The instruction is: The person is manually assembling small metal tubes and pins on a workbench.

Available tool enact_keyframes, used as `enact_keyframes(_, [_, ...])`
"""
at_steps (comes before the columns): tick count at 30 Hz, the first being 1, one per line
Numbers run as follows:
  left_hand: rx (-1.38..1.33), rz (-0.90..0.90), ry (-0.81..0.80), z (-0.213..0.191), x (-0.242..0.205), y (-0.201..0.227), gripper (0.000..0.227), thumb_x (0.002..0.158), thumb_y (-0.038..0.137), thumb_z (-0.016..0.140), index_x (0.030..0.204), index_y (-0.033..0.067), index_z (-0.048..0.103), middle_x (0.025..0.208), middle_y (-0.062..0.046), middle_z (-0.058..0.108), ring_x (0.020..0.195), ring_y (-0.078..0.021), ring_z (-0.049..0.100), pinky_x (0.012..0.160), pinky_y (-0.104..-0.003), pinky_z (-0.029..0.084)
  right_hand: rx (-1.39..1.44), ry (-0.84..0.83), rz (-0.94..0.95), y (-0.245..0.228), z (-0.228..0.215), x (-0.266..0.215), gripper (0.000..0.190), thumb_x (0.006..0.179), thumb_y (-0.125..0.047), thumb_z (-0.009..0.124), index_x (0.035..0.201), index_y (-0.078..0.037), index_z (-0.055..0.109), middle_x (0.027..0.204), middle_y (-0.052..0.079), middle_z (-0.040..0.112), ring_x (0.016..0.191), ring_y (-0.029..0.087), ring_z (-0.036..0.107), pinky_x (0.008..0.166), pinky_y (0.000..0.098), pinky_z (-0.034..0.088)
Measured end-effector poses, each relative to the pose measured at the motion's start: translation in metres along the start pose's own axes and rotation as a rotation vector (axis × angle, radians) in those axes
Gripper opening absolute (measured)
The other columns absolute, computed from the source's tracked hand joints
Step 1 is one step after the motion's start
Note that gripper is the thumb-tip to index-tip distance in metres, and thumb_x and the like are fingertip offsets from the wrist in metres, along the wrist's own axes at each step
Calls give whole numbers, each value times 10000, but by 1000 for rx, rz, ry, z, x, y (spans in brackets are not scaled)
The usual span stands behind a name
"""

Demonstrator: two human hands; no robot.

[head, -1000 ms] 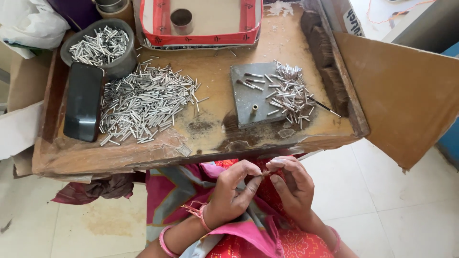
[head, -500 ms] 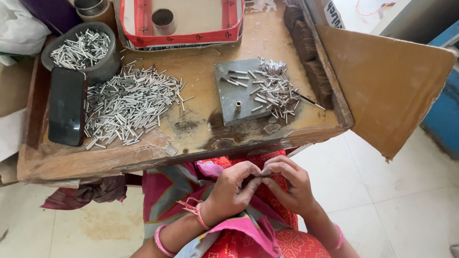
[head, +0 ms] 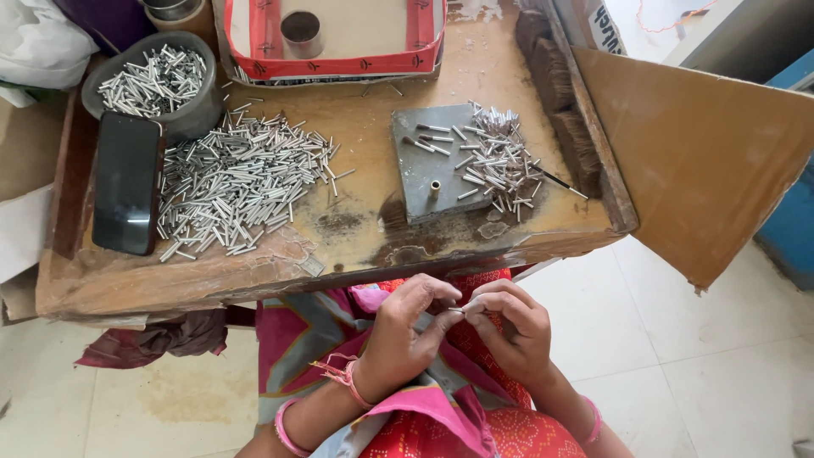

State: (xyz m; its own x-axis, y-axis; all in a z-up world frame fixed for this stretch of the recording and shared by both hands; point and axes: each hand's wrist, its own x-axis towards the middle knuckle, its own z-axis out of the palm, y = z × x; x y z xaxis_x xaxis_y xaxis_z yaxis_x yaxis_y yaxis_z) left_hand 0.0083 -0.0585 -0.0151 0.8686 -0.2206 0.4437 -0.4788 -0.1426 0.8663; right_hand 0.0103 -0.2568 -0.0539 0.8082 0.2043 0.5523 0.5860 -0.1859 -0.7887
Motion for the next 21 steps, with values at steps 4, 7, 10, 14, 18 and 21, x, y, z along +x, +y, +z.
enact_keyframes(4, [-33,-43,-28,1,-2,-12,163,849,-48,765,962,21,670,918,-95,666,859,-222,679,778,-323,538,98,-11,27,-8,-2,6,189,843,77,719,1014,20,661,996,121,670,870,193,669,773,276,550])
enact_keyframes(7, [-173,-157,-16,1,-1,-14,117,854,-31,751,909,11,657,888,-86,658,823,-206,663,760,-307,526,115,10,-14,-5,-7,5,186,851,74,717,1016,19,650,1002,109,668,900,190,673,788,282,561])
enact_keyframes(10, [-118,-90,-56,-1,-1,-13,120,846,-19,768,884,15,659,861,-82,660,810,-194,656,746,-306,518,16,-11,7,-2,-11,0,142,859,69,739,974,-10,708,955,93,698,838,155,697,725,262,568])
enact_keyframes(14, [-113,-62,-109,-2,1,-13,99,867,1,758,893,14,664,857,-85,656,814,-196,654,751,-307,518,40,-31,-10,-3,-12,4,148,847,60,750,969,-6,699,961,97,703,847,163,700,729,265,570])
enact_keyframes(18, [-115,-70,-131,-1,2,-13,86,910,23,741,898,10,657,843,-84,647,800,-203,648,744,-311,514,46,13,-19,-6,-13,9,139,834,63,738,943,-4,684,959,100,703,871,187,709,795,307,587])
enact_keyframes(21, [-118,-61,-112,2,0,-16,111,892,13,738,870,8,630,833,-90,632,785,-209,637,729,-314,507,-17,-10,-107,-11,-11,13,140,826,50,754,916,-31,684,910,68,713,873,182,711,1024,431,557])
